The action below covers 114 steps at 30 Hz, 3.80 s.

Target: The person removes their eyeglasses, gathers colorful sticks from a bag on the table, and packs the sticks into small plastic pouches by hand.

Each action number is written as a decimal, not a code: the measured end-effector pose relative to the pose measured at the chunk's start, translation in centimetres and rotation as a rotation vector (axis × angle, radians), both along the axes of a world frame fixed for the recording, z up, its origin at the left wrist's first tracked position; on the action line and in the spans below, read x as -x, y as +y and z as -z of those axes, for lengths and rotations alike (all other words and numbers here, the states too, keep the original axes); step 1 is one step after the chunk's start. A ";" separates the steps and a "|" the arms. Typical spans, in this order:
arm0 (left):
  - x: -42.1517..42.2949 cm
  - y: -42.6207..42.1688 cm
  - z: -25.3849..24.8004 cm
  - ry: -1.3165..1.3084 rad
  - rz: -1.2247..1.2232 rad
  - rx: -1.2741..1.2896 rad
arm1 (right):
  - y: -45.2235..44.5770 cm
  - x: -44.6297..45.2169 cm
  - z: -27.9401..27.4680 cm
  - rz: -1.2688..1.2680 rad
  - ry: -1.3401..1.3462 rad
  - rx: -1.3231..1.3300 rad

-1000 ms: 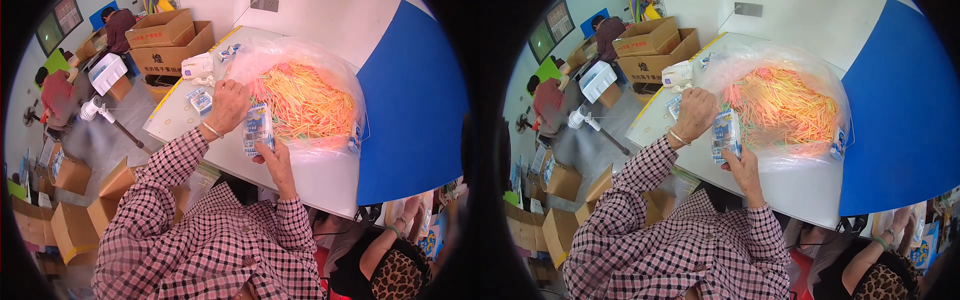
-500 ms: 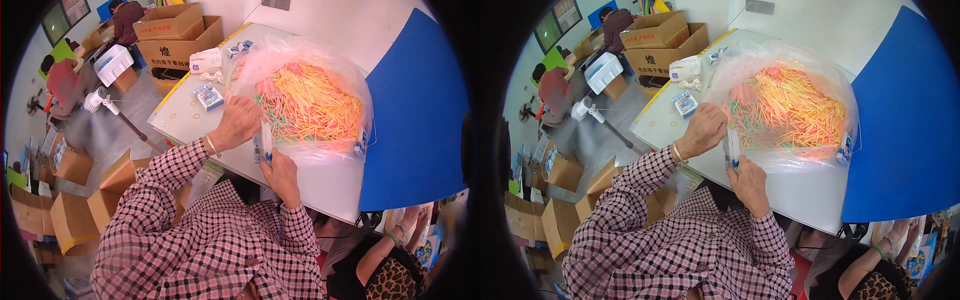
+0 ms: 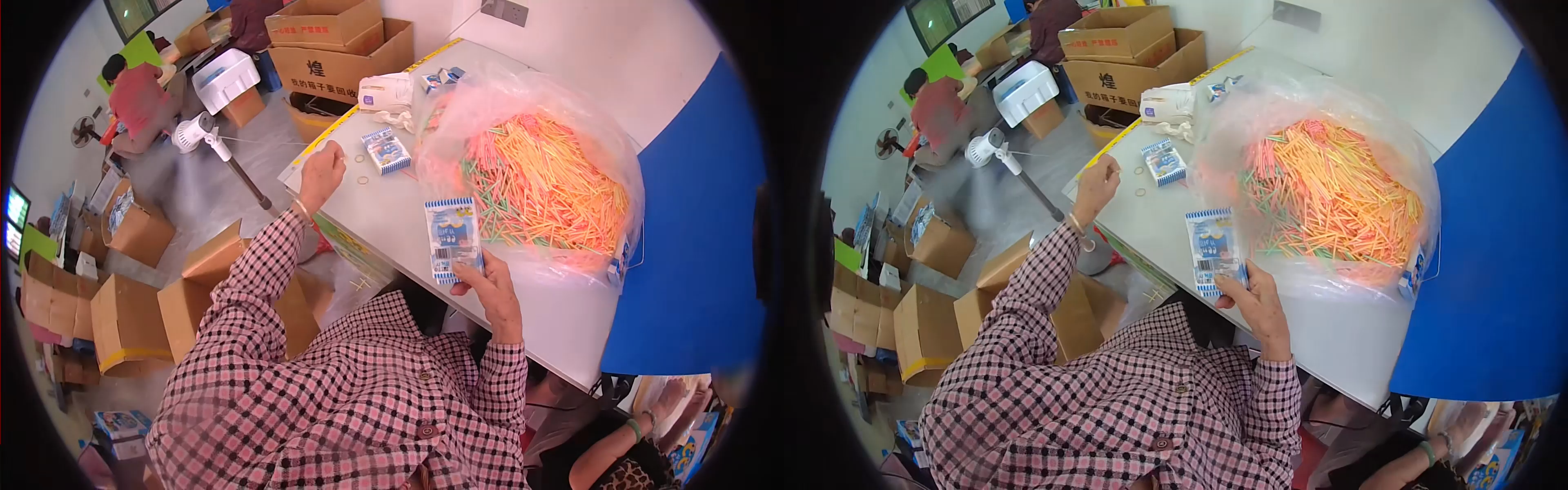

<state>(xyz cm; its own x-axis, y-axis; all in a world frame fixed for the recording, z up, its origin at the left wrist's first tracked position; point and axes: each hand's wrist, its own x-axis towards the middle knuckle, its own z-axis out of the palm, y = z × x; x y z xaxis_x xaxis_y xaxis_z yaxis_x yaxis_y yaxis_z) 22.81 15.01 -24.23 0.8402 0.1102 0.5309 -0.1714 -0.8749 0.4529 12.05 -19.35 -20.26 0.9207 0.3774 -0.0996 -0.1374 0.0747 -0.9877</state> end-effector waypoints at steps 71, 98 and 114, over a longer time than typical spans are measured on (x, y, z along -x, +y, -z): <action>1.0 -13.5 0.7 0.371 0.475 0.902 | 0.8 2.1 5.6 -0.018 -0.973 1.002; 1.8 -8.1 1.0 0.393 0.472 0.952 | -11.9 2.9 3.8 0.204 -0.695 1.426; -6.7 -11.6 1.4 0.271 0.491 0.622 | -13.5 -6.0 6.3 0.337 -0.920 1.448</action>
<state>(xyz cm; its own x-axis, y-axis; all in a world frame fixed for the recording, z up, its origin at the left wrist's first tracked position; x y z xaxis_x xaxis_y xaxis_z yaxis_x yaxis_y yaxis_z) 29.49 3.41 -25.64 0.9590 -0.0960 0.2667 -0.2834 -0.3057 0.9090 18.02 -32.89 -26.60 0.8786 0.2608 0.4000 0.2917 -0.9563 -0.0174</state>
